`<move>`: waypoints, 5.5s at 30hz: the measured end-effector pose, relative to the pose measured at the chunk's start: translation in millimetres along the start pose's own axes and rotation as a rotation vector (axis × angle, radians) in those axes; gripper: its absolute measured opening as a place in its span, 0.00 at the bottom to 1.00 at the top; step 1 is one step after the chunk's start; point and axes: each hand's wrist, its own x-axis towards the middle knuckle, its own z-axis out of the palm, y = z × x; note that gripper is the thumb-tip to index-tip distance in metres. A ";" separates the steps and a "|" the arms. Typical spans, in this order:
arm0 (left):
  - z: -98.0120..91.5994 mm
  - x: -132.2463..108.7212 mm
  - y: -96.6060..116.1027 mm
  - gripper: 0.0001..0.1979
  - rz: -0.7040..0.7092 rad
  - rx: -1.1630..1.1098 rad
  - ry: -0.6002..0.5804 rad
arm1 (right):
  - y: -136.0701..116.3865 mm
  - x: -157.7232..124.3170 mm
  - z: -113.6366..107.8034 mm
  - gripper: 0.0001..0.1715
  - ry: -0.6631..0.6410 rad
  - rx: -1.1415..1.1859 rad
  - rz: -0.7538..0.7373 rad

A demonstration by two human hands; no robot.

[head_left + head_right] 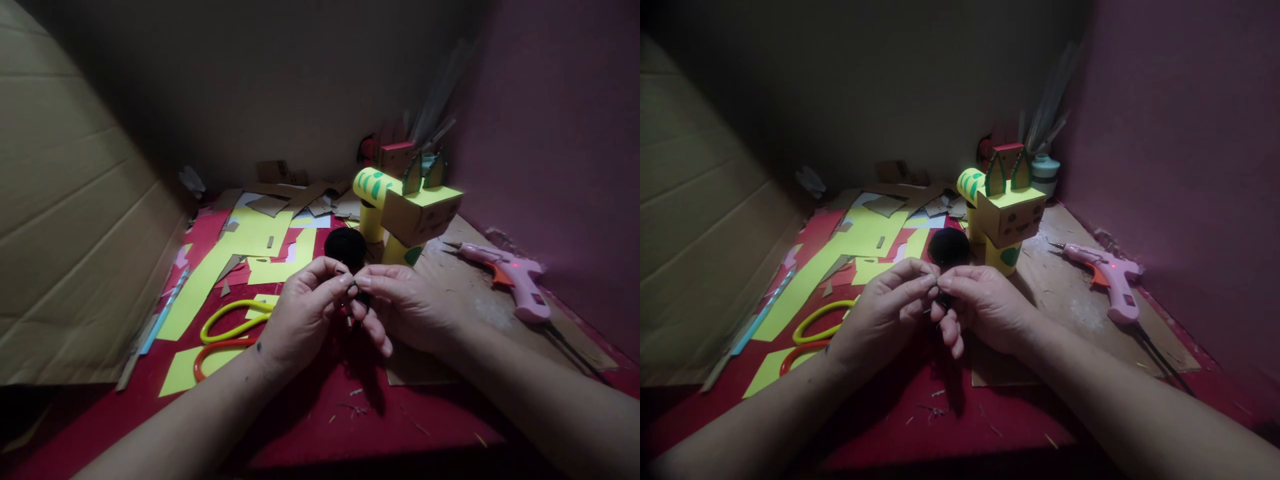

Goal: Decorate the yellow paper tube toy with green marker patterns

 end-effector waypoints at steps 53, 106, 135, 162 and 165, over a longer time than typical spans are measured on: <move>-7.0 5.8 2.5 0.08 -0.068 0.068 -0.074 | -1.4 -0.2 1.2 0.08 0.049 0.028 -0.085; -9.1 0.9 18.9 0.03 0.257 0.629 -0.063 | -7.2 -1.8 3.0 0.11 0.084 -0.093 -0.005; -4.1 2.2 13.4 0.07 -0.126 0.398 -0.006 | 7.7 -8.2 8.9 0.07 0.315 -0.719 -0.297; -8.0 8.4 6.9 0.04 -0.197 0.090 -0.018 | 9.0 -13.4 13.5 0.08 0.439 -0.938 -0.432; -8.1 8.3 7.2 0.04 -0.199 0.107 -0.035 | 8.8 -13.4 13.2 0.09 0.436 -0.953 -0.433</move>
